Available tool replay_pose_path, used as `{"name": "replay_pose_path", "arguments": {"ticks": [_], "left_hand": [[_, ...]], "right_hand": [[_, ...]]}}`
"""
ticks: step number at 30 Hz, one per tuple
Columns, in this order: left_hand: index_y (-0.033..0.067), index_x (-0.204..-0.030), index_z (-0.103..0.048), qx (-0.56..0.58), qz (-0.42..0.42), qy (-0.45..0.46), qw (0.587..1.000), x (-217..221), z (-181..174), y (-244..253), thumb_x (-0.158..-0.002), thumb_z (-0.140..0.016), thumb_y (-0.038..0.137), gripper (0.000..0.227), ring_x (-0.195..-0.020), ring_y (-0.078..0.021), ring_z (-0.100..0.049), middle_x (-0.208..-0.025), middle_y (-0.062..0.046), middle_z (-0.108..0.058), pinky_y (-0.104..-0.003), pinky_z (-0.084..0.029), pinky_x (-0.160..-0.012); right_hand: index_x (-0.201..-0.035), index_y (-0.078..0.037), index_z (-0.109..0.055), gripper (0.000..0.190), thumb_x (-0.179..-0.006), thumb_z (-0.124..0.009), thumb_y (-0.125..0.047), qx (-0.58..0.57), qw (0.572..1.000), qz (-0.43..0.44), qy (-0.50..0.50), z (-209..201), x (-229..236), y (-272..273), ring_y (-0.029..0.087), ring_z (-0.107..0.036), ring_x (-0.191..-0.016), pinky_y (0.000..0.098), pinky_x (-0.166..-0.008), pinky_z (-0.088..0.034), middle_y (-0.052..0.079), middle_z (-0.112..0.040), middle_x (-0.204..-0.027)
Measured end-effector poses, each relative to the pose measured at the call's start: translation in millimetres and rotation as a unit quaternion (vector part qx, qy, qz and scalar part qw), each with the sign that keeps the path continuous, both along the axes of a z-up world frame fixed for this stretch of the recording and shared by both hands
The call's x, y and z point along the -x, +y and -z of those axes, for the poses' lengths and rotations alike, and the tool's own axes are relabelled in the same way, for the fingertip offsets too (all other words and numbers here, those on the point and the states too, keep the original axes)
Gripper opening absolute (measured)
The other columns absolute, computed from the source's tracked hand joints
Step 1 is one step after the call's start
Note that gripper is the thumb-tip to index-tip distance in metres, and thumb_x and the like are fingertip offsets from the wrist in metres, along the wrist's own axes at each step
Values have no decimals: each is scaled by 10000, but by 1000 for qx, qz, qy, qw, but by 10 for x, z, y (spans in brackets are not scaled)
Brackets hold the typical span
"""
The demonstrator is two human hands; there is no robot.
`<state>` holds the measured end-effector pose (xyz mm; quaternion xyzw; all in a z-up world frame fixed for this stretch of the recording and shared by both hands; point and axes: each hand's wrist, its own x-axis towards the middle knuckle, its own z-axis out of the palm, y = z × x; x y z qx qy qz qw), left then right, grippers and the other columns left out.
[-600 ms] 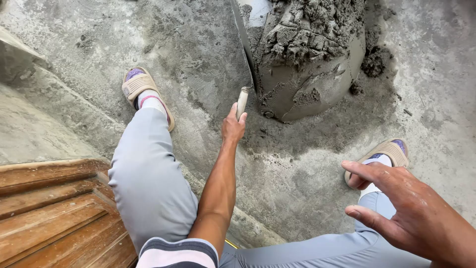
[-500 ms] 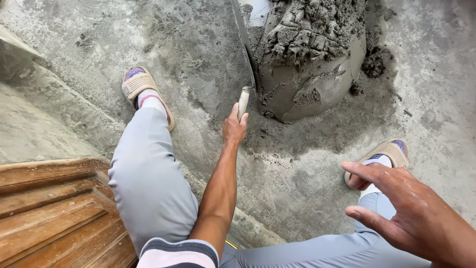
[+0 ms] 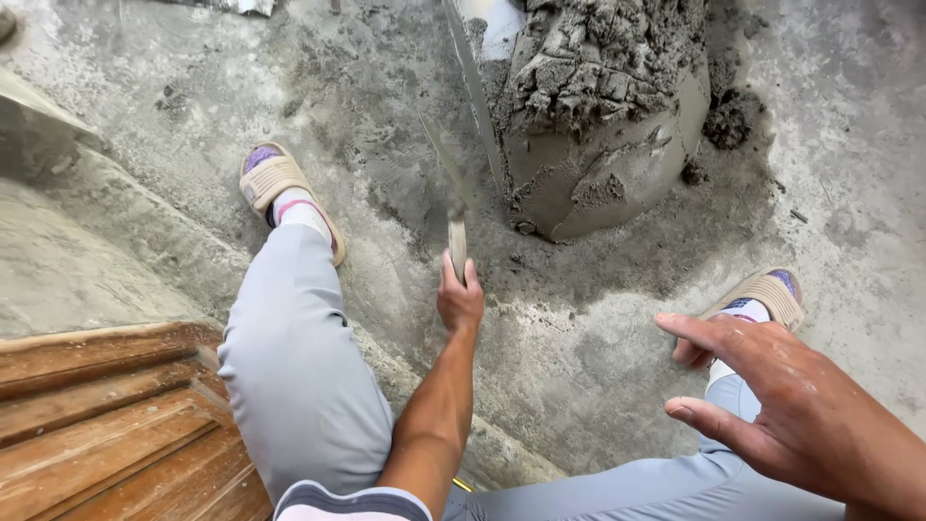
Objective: Scraping and smoothing a pile of wet cement on a board using a hand trowel
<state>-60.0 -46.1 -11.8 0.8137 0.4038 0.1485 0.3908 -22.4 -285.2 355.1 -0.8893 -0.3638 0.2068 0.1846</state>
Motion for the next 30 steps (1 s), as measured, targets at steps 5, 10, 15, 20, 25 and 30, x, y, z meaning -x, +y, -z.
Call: {"name": "replay_pose_path", "arguments": {"ticks": [5, 10, 15, 20, 25, 30], "left_hand": [[196, -1341, -369, 44, 41, 116, 991, 157, 95, -141, -903, -450, 360, 475, -601, -201, -626, -845, -64, -674, -331, -502, -460], [185, -1351, -356, 60, 69, 158, 983, 123, -32, -184, -911, -438, 364, 482, -572, -196, -620, -760, -84, -661, -323, -491, -429], [121, -1335, -382, 61, 118, 137, 982, 88, -93, -254, -901, -460, 312, 480, -650, -263, -648, -848, -141, -670, -393, -536, -567], [118, -1304, -419, 40, 111, 113, 987, 127, -114, -285, -882, -497, 299, 466, -669, -322, -648, -850, -164, -669, -431, -514, -578], [97, -1292, -427, -3, 99, 62, 993, 59, 2, -343, -870, -538, 259, 465, -649, -271, -650, -844, -140, -677, -380, -526, -550], [52, -1273, -379, -91, 101, -119, 983, -151, -221, -294, -907, -469, 268, 435, -615, -248, -679, -925, -169, -684, -316, -571, -479]], "right_hand": [[-1227, -208, -531, 643, -630, -702, -375, -14, 1000, 4, -1, -13, 17, -37, 106, -661, -764, 285, -707, -508, -63, -700, -855], [-1216, -197, -533, 649, -623, -710, -394, -9, 1000, -1, -12, -78, 44, 10, 128, -668, -765, 305, -716, -510, -51, -702, -869], [-1248, -252, -490, 663, -660, -710, -464, 30, 998, -53, -22, -105, 166, 72, 133, -675, -733, 336, -707, -507, -49, -691, -804], [-1241, -246, -517, 641, -658, -710, -430, 18, 999, -22, 26, -70, 134, 152, 120, -685, -799, 299, -683, -544, -51, -711, -919], [-1238, -285, -517, 615, -668, -686, -442, 68, 997, 1, 29, 20, 15, 122, 131, -699, -752, 304, -671, -539, -51, -727, -886], [-1233, -233, -524, 641, -647, -709, -414, 11, 1000, -10, 15, -2, 8, 92, 120, -681, -768, 302, -691, -507, -46, -712, -876]]}}
